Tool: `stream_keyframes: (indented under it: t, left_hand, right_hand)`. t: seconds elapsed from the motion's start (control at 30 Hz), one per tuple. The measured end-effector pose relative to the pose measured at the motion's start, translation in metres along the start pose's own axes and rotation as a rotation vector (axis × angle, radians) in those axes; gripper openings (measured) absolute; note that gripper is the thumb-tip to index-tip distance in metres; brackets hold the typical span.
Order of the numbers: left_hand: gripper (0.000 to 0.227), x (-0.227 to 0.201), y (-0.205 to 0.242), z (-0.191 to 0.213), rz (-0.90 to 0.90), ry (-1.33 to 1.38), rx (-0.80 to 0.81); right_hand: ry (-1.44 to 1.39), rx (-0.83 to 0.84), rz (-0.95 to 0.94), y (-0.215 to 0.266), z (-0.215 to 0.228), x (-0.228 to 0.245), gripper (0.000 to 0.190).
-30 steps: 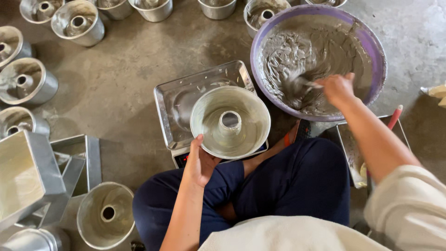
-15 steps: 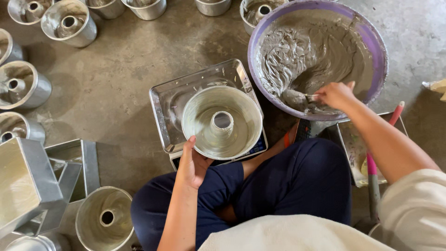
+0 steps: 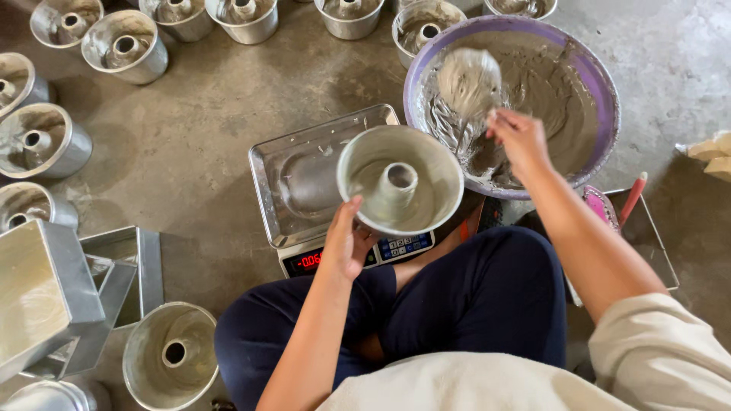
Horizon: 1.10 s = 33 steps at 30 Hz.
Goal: The person scoops a grey paste from a large purple bowl and fills metal molds placed on a digital scale. They repeat this process for multiple molds, ensuring each is filled to a specific weight.
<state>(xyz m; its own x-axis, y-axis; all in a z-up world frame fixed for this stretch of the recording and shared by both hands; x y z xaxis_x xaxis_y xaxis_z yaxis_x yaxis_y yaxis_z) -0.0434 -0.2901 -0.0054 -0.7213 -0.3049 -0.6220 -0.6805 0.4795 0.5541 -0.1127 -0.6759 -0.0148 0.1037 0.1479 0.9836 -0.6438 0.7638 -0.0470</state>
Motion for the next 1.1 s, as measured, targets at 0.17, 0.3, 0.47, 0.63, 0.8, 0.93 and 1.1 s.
stream_keyframes:
  t: [0.17, 0.3, 0.47, 0.63, 0.8, 0.93, 1.1]
  left_hand:
    - [0.083, 0.014, -0.01, -0.03, 0.016, -0.097, 0.017]
    - [0.084, 0.014, -0.006, -0.04, 0.021, -0.139, 0.023]
    - [0.082, 0.006, 0.013, -0.036, -0.037, -0.121, 0.113]
    - [0.089, -0.008, 0.036, -0.037, -0.099, -0.217, 0.019]
    - [0.102, -0.003, 0.049, -0.046, -0.198, -0.378, -0.038]
    - [0.095, 0.004, 0.023, -0.031, -0.001, -0.186, -0.09]
    - [0.083, 0.02, -0.001, 0.018, 0.069, 0.079, 0.08]
  right_hand:
    - [0.616, -0.062, 0.881, 0.059, 0.009, 0.136, 0.007]
    - [1.105, -0.049, 1.312, 0.098, 0.005, 0.199, 0.005]
    - [1.205, -0.056, 1.549, 0.112, 0.012, 0.227, 0.008]
    - [1.231, 0.045, 1.646, 0.108, 0.0, 0.218, 0.022]
    - [1.163, 0.063, 1.577, 0.113, -0.018, 0.185, 0.016]
    - [0.85, -0.003, 0.984, 0.091, 0.009, 0.151, 0.007]
    - [0.838, 0.076, 0.191, 0.028, 0.064, 0.06, 0.015]
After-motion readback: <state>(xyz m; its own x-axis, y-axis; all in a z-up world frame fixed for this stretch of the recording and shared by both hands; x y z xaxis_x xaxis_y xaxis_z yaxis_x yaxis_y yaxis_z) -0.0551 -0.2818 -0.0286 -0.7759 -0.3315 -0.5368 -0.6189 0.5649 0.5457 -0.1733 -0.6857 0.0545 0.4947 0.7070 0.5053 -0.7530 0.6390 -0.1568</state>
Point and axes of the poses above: each hand's wrist, its own y-axis away from the middle knuckle, its own z-axis out of the back of the hand, x = y × z, the point moved 2 cm from there along -y, towards the middle knuckle, and after that the axes turned 6 degrees about -x, right-handed, at the moved point
